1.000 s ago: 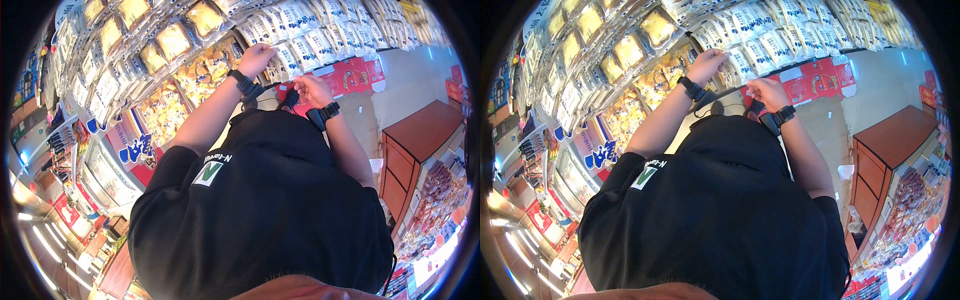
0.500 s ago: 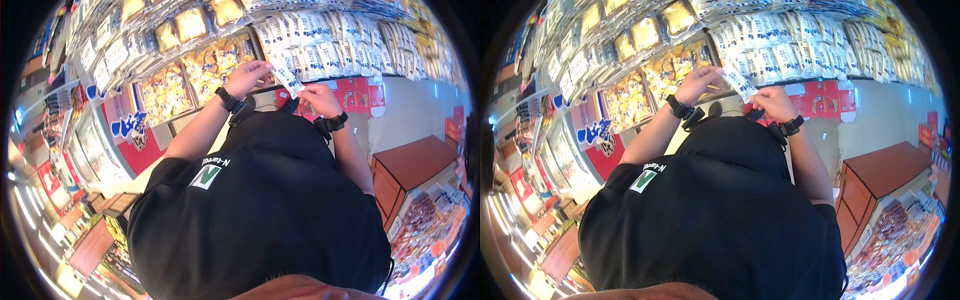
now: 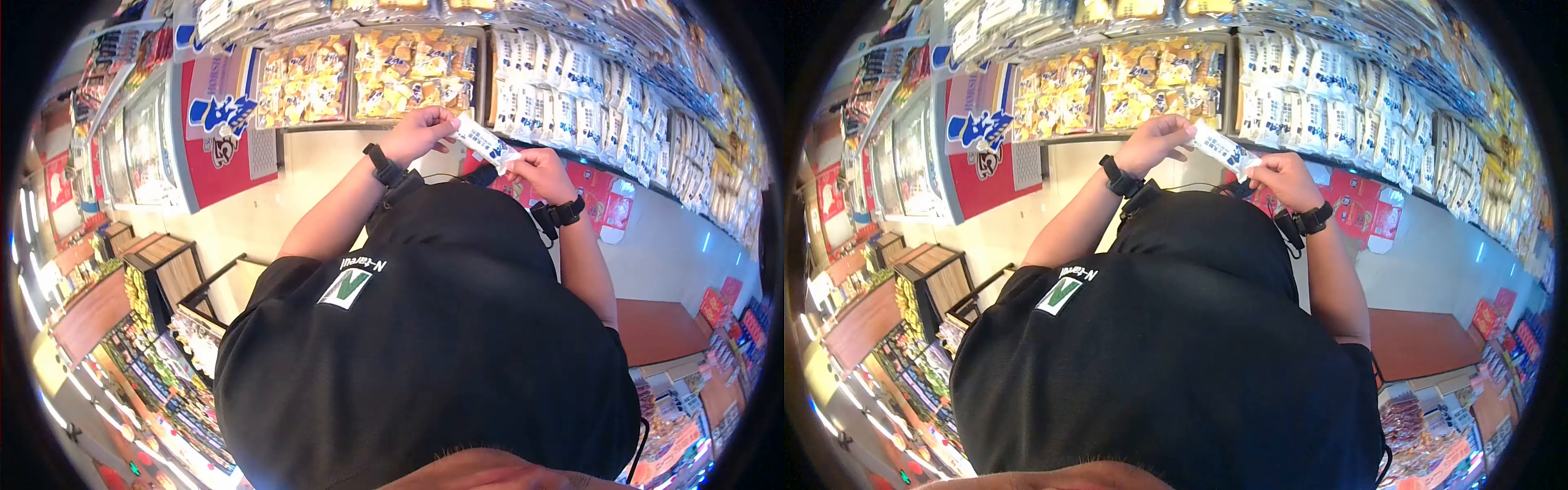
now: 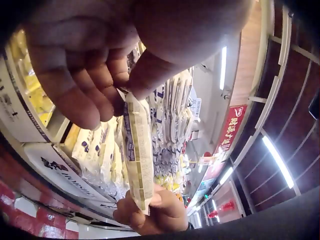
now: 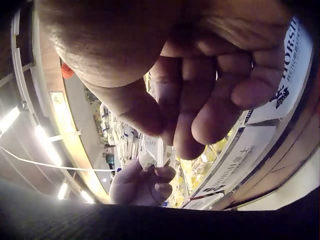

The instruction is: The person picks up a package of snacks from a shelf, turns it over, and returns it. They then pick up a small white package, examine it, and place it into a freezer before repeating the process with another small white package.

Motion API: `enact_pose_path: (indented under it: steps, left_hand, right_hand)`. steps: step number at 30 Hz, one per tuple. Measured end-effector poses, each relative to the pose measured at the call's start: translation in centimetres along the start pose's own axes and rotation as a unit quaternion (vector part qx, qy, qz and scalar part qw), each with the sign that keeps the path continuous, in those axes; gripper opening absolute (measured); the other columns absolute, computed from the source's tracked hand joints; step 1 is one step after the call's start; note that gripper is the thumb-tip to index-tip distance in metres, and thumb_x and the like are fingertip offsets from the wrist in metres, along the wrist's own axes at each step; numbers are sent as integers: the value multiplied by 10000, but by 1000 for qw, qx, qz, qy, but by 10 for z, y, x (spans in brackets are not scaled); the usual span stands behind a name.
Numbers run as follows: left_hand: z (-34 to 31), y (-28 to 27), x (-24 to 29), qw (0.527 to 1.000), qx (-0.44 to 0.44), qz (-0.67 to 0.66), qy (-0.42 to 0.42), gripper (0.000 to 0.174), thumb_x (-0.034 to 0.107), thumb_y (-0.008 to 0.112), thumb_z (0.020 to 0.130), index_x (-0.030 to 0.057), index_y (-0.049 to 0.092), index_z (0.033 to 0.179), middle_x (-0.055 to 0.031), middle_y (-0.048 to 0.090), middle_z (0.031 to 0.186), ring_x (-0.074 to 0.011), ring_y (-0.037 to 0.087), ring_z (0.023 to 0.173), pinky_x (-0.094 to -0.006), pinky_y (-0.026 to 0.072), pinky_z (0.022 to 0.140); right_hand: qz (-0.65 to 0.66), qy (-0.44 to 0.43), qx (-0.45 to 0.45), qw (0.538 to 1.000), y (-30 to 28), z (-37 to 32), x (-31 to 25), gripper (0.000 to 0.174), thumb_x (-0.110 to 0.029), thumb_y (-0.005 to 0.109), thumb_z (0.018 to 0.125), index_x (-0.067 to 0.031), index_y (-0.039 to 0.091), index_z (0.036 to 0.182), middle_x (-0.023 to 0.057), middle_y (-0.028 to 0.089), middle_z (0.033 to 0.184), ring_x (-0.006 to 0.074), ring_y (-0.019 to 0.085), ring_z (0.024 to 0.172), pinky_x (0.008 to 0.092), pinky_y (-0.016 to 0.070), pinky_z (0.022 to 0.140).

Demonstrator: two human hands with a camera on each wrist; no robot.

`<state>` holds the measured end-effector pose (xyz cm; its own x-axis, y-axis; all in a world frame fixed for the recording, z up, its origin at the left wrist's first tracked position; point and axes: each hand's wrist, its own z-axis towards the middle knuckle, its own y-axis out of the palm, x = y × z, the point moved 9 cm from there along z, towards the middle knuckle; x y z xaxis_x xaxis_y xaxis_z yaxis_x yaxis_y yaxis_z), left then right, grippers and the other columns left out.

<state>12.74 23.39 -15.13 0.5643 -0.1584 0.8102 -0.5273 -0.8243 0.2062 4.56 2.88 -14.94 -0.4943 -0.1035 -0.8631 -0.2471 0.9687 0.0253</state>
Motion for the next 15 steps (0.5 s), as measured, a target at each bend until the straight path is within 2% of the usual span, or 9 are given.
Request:
enact_pose_path:
  steps: [5,7,8,15]
  left_hand:
    - [-32,-23,-6,999,-23,-32,37,186,247,583,987,64,602,1013,-26,640,987,-115,618,894,-300,528,770]
    - [-49,-37,-10,997,-28,-48,52,188,247,552,1005,60,573,1007,-29,630,980,-112,616,890,-296,526,763]
    - [-56,-47,-12,998,-18,-30,60,200,253,533,1015,55,552,1013,-29,622,966,-109,612,878,-289,522,764]
    - [-108,-109,-25,991,32,-49,122,210,267,541,1012,57,542,1018,-18,615,951,-100,609,861,-269,503,767]
  right_hand:
    - [18,-29,-13,999,31,19,1,181,-152,620,923,-14,655,813,36,667,770,92,603,706,240,474,678]
    - [112,2,13,994,49,27,-1,180,-169,609,947,-32,619,831,19,641,788,95,599,722,243,477,700]
    - [109,-21,10,994,62,31,-12,186,-189,602,964,-44,595,848,6,620,794,92,599,729,243,481,707]
    - [86,18,-11,996,133,61,-39,160,-185,607,962,-65,582,859,63,677,845,113,616,740,248,490,710]
